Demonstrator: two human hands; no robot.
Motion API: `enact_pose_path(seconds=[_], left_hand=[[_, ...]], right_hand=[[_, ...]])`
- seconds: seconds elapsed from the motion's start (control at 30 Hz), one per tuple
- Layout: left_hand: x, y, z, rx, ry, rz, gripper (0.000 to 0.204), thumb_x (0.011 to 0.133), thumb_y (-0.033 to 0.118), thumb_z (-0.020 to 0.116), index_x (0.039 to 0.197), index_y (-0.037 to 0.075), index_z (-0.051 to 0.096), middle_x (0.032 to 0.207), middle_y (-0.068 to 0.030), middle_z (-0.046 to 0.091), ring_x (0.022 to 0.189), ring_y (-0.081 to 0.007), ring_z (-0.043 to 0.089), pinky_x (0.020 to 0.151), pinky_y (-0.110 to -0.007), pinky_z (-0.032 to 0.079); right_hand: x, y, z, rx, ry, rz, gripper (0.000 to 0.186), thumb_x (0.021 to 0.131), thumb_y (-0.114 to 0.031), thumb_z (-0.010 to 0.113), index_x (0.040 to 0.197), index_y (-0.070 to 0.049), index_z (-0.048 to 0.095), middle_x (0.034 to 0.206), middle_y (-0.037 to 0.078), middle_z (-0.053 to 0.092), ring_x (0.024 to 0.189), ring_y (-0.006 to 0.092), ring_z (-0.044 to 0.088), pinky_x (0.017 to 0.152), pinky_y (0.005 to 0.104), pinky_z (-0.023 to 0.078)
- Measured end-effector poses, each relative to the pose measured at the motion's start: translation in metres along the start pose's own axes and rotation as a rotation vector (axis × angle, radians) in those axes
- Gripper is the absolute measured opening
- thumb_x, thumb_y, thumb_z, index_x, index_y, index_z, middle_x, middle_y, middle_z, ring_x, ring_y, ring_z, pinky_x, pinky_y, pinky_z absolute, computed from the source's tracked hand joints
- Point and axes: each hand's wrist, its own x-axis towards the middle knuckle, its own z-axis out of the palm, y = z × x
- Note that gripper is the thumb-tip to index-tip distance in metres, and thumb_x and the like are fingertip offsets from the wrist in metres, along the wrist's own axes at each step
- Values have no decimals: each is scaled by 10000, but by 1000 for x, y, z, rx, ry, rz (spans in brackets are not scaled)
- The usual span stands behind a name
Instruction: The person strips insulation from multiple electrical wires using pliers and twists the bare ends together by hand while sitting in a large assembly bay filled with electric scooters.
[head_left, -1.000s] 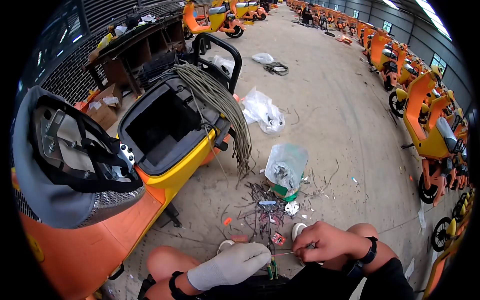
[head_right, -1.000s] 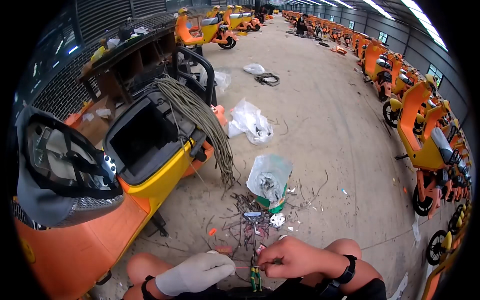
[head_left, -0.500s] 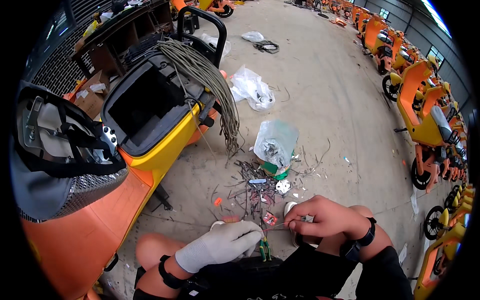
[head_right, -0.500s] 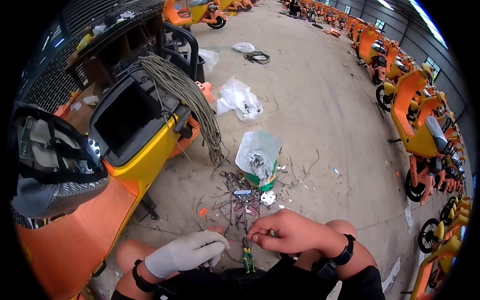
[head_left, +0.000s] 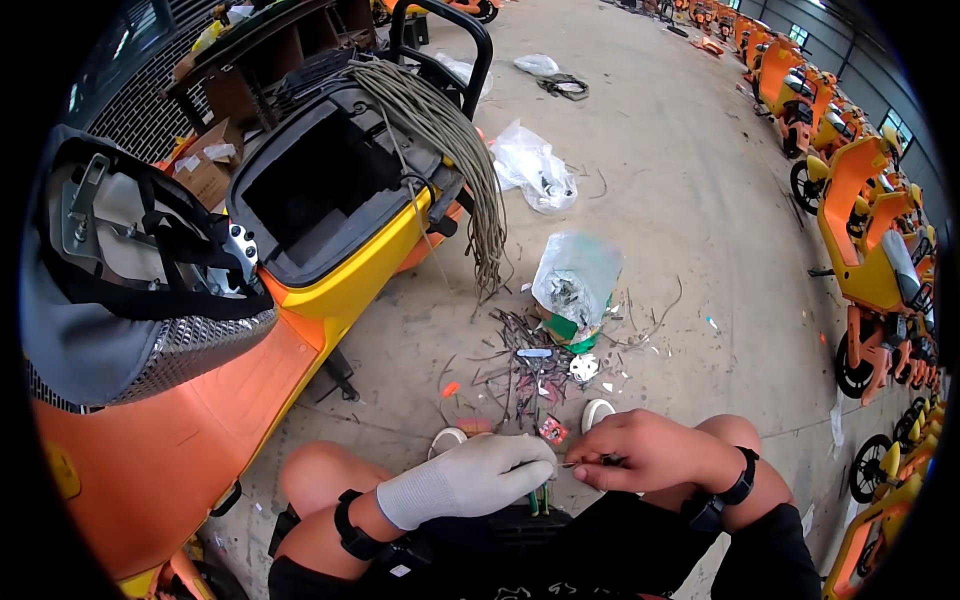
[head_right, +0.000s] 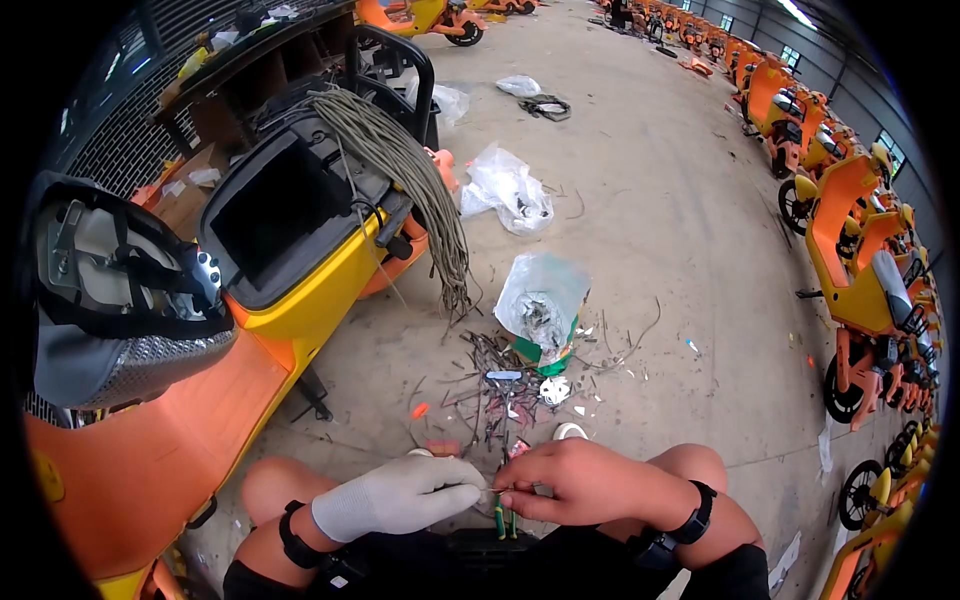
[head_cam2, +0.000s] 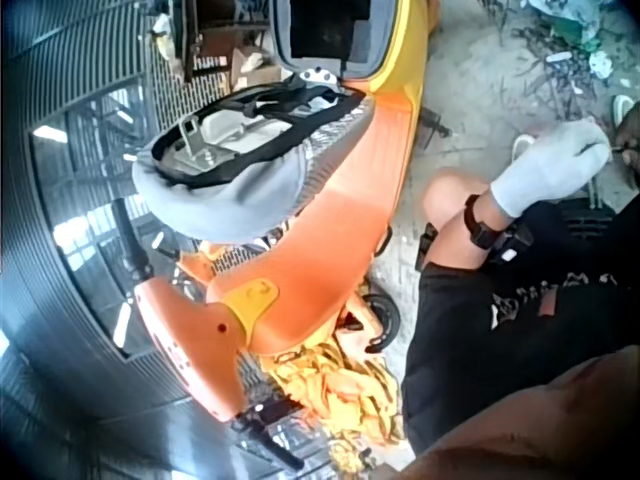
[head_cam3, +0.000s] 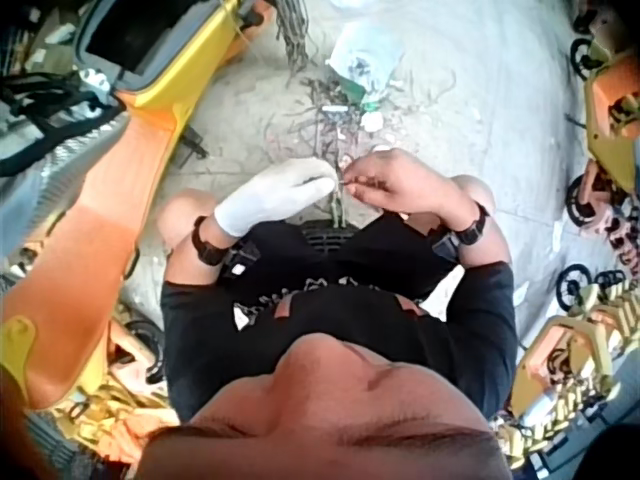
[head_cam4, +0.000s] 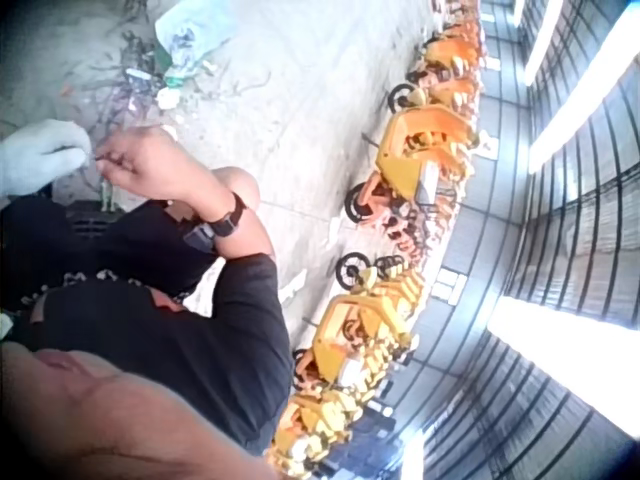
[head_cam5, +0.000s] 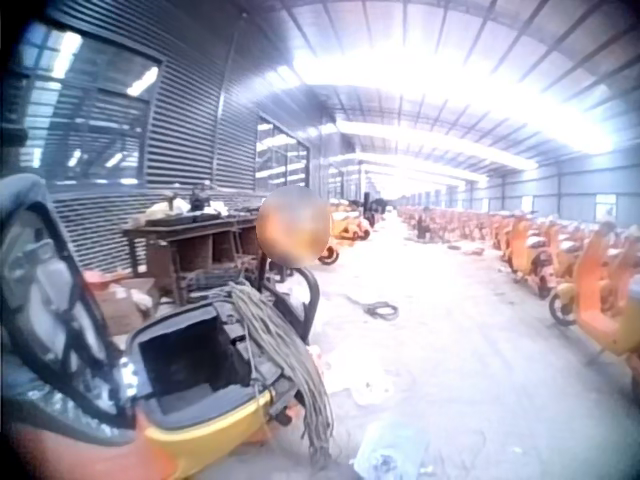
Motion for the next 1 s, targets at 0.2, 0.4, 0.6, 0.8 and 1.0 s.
enact_pose_path(seconds=[0.2, 0.4, 0.6, 0.8, 1.0], left_hand=[[2, 13, 7, 189, 17, -7, 187, 945, 216, 531, 940, 38, 589, 824, -158, 657, 842, -365, 659, 773, -448, 513], [4, 10, 20, 370, 234, 183, 91, 841, 150, 586, 786, 77, 588, 687, -95, 609, 696, -310, 638, 721, -436, 467], [6, 8, 18, 452, 250, 225, 125, 832, 151, 583, 784, 36, 568, 710, -141, 614, 713, -338, 636, 678, -448, 495], [8, 9, 20, 474, 246, 241, 135, 819, 160, 607, 771, 40, 567, 687, -121, 611, 689, -318, 638, 659, -431, 490], [7, 9, 23, 590, 267, 319, 151, 792, 186, 646, 752, 64, 567, 638, -76, 578, 613, -269, 610, 592, -394, 448]], right_hand=[[0, 11, 19, -193, 48, -62, 118, 821, -99, 679, 933, -66, 698, 702, 79, 634, 663, 289, 628, 600, 381, 509], [3, 8, 21, -173, 66, -30, 114, 757, -92, 680, 866, -61, 684, 691, 93, 621, 650, 297, 624, 589, 393, 512], [3, 7, 26, -144, 97, 18, 88, 772, -91, 678, 850, -53, 690, 695, 103, 630, 647, 302, 633, 586, 395, 511], [2, 7, 25, -149, 23, 131, 75, 820, -106, 666, 838, -36, 686, 690, 120, 638, 647, 303, 640, 586, 386, 513], [3, 0, 18, 61, -107, 276, 113, 873, -119, 646, 863, -15, 688, 696, 111, 653, 647, 211, 654, 591, 332, 508]])
